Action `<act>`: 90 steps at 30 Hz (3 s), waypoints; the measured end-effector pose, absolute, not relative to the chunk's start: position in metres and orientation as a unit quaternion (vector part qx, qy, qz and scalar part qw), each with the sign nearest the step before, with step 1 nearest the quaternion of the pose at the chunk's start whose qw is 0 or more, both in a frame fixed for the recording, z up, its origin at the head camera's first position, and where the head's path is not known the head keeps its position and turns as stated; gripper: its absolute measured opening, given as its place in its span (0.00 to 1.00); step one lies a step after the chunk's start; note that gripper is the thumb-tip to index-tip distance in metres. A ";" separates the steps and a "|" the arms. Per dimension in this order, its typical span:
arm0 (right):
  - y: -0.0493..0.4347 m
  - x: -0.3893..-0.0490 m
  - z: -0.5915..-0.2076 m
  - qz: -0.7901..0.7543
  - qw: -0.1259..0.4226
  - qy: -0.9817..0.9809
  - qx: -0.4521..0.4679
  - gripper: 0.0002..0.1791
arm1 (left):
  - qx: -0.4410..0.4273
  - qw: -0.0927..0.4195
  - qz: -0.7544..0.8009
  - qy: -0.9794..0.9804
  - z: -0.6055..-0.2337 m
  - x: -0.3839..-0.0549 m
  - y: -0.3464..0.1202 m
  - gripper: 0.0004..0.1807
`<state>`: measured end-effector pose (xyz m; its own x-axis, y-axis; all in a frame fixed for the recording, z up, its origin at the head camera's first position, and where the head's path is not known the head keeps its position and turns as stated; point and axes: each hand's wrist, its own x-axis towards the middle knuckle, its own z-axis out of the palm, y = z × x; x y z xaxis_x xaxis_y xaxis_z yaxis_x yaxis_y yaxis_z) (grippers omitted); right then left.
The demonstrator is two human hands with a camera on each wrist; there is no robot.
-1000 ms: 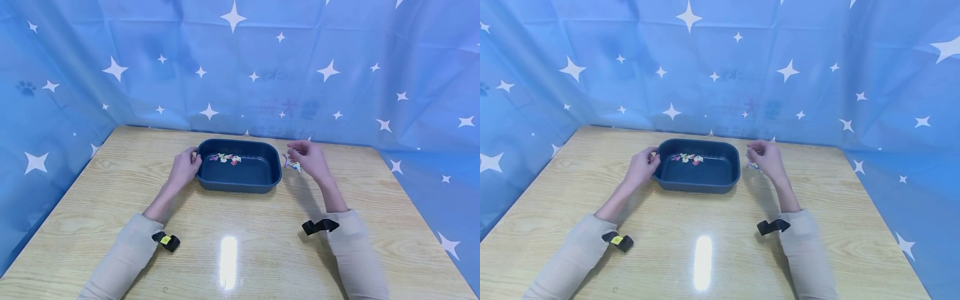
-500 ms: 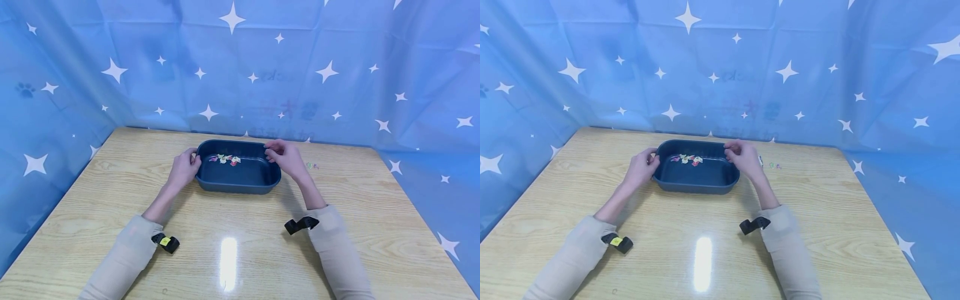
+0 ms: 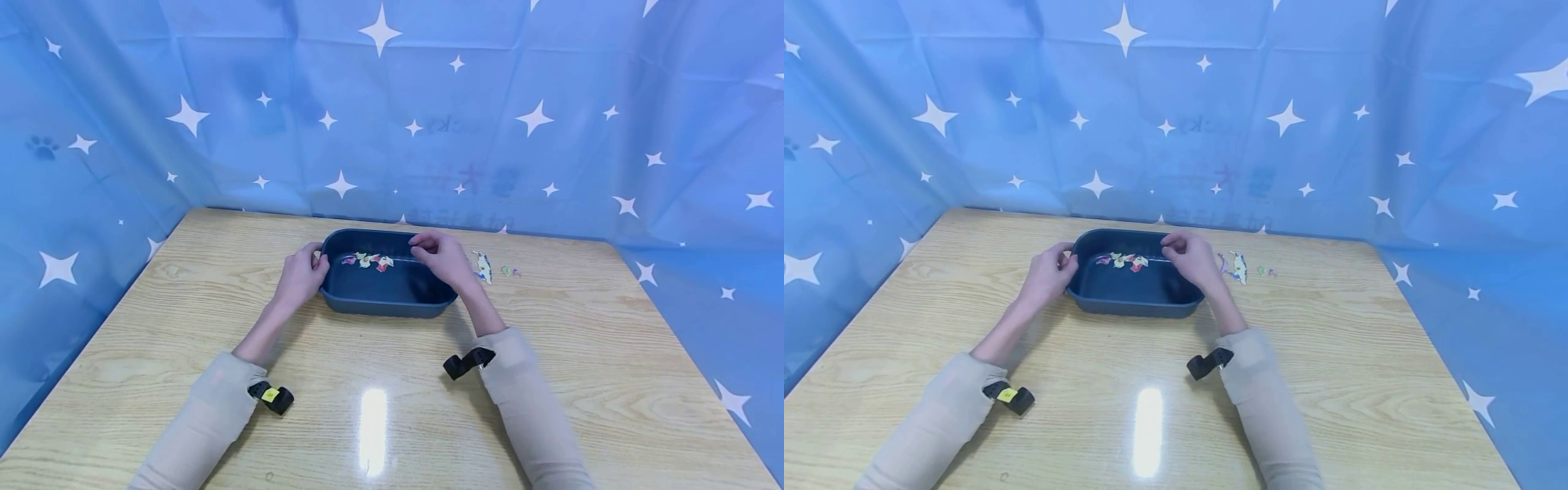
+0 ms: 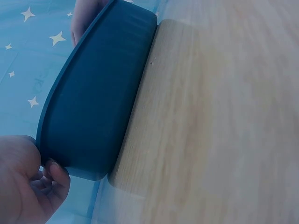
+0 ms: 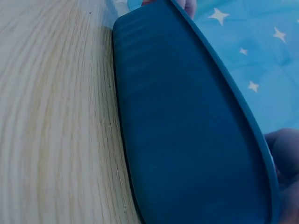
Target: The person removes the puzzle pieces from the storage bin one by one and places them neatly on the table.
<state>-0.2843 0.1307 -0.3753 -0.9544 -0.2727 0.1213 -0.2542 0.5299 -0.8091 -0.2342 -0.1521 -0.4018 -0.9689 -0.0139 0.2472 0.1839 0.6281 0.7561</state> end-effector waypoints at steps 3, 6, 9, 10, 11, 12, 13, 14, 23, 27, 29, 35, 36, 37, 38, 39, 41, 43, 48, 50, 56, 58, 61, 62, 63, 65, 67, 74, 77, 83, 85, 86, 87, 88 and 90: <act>0.123 -0.287 -0.377 -0.455 0.014 0.878 -0.150 0.14 | -0.049 0.117 -0.429 -0.894 -0.402 -0.234 -0.152 0.19; 0.116 -0.290 -0.379 -0.448 0.020 0.880 -0.155 0.13 | -0.049 0.118 -0.430 -0.894 -0.403 -0.234 -0.152 0.19; 0.109 -0.293 -0.382 -0.432 0.033 0.887 -0.157 0.13 | -0.049 0.118 -0.430 -0.894 -0.403 -0.235 -0.152 0.19; 0.107 -0.294 -0.383 -0.424 0.039 0.891 -0.158 0.13 | -0.049 0.118 -0.430 -0.894 -0.403 -0.235 -0.152 0.19; 0.105 -0.296 -0.384 -0.416 0.044 0.894 -0.159 0.13 | -0.049 0.118 -0.430 -0.894 -0.403 -0.235 -0.152 0.19; 0.103 -0.297 -0.384 -0.407 0.051 0.898 -0.159 0.13 | -0.049 0.119 -0.430 -0.894 -0.403 -0.235 -0.152 0.19; 0.101 -0.298 -0.385 -0.398 0.058 0.902 -0.158 0.13 | -0.049 0.120 -0.429 -0.894 -0.403 -0.235 -0.152 0.19; 0.099 -0.299 -0.386 -0.389 0.065 0.905 -0.158 0.13 | -0.049 0.120 -0.429 -0.894 -0.403 -0.235 -0.152 0.19; 0.089 -0.305 -0.390 -0.307 0.125 0.925 -0.183 0.18 | -0.046 0.114 -0.430 -0.894 -0.402 -0.234 -0.152 0.19; 0.088 -0.306 -0.392 -0.278 0.127 0.935 -0.181 0.15 | -0.047 0.115 -0.428 -0.895 -0.402 -0.235 -0.152 0.19; 0.088 -0.306 -0.393 -0.268 0.126 0.939 -0.178 0.13 | -0.047 0.116 -0.428 -0.895 -0.402 -0.235 -0.152 0.19; 0.091 -0.305 -0.393 -0.265 0.126 0.941 -0.169 0.14 | -0.049 0.116 -0.430 -0.894 -0.402 -0.235 -0.152 0.19; 0.091 -0.305 -0.393 -0.268 0.125 0.940 -0.167 0.15 | -0.050 0.117 -0.430 -0.894 -0.402 -0.235 -0.152 0.19; 0.091 -0.304 -0.392 -0.272 0.125 0.940 -0.165 0.15 | -0.050 0.117 -0.430 -0.894 -0.402 -0.235 -0.152 0.19; 0.091 -0.304 -0.392 -0.276 0.123 0.939 -0.164 0.15 | -0.051 0.117 -0.430 -0.894 -0.402 -0.235 -0.152 0.19; 0.091 -0.304 -0.392 -0.280 0.120 0.938 -0.163 0.15 | -0.051 0.117 -0.430 -0.894 -0.402 -0.235 -0.152 0.19; 0.091 -0.304 -0.392 -0.290 0.113 0.937 -0.161 0.15 | -0.051 0.116 -0.429 -0.895 -0.402 -0.235 -0.152 0.19; 0.091 -0.303 -0.392 -0.295 0.110 0.935 -0.161 0.15 | -0.050 0.115 -0.429 -0.895 -0.403 -0.235 -0.152 0.19; 0.092 -0.303 -0.392 -0.301 0.117 0.933 -0.159 0.16 | -0.050 0.113 -0.430 -0.894 -0.403 -0.235 -0.152 0.19; 0.093 -0.303 -0.392 -0.310 0.121 0.930 -0.157 0.16 | -0.051 0.114 -0.430 -0.894 -0.403 -0.235 -0.152 0.19; 0.094 -0.303 -0.392 -0.344 0.131 0.917 -0.155 0.12 | -0.048 0.115 -0.427 -0.896 -0.403 -0.236 -0.152 0.19; 0.094 -0.302 -0.392 -0.355 0.133 0.911 -0.159 0.09 | -0.047 0.114 -0.427 -0.896 -0.402 -0.235 -0.152 0.19; 0.096 -0.301 -0.391 -0.375 0.133 0.902 -0.166 0.05 | -0.044 0.112 -0.427 -0.896 -0.402 -0.235 -0.152 0.19; 0.096 -0.300 -0.391 -0.382 0.130 0.899 -0.169 0.05 | -0.044 0.111 -0.427 -0.896 -0.402 -0.235 -0.152 0.19; 0.097 -0.299 -0.390 -0.389 0.127 0.896 -0.171 0.04 | -0.044 0.110 -0.427 -0.896 -0.402 -0.235 -0.152 0.19; 0.099 -0.298 -0.389 -0.406 0.117 0.889 -0.174 0.05 | -0.044 0.110 -0.427 -0.896 -0.402 -0.235 -0.152 0.20; 0.101 -0.295 -0.389 -0.426 0.107 0.881 -0.175 0.05 | -0.044 0.109 -0.426 -0.897 -0.402 -0.235 -0.152 0.20; 0.109 -0.289 -0.388 -0.466 0.055 0.864 -0.182 0.07 | -0.047 0.112 -0.425 -0.897 -0.402 -0.235 -0.151 0.20; 0.111 -0.287 -0.388 -0.479 0.037 0.856 -0.192 0.06 | -0.046 0.113 -0.425 -0.897 -0.402 -0.235 -0.151 0.20; 0.114 -0.287 -0.389 -0.500 0.005 0.842 -0.205 0.07 | -0.048 0.110 -0.428 -0.896 -0.401 -0.235 -0.151 0.20; 0.118 -0.286 -0.388 -0.512 -0.003 0.834 -0.204 0.07 | -0.049 0.108 -0.430 -0.895 -0.401 -0.235 -0.150 0.20; 0.119 -0.286 -0.388 -0.518 -0.007 0.831 -0.203 0.07 | -0.050 0.107 -0.430 -0.895 -0.401 -0.235 -0.150 0.20; 0.121 -0.285 -0.387 -0.523 -0.011 0.828 -0.203 0.08 | -0.050 0.107 -0.430 -0.895 -0.401 -0.235 -0.150 0.20; 0.123 -0.285 -0.387 -0.528 -0.014 0.825 -0.201 0.08 | -0.050 0.107 -0.429 -0.896 -0.401 -0.236 -0.150 0.20; 0.127 -0.285 -0.385 -0.531 -0.020 0.824 -0.200 0.08 | -0.049 0.107 -0.430 -0.895 -0.401 -0.236 -0.150 0.20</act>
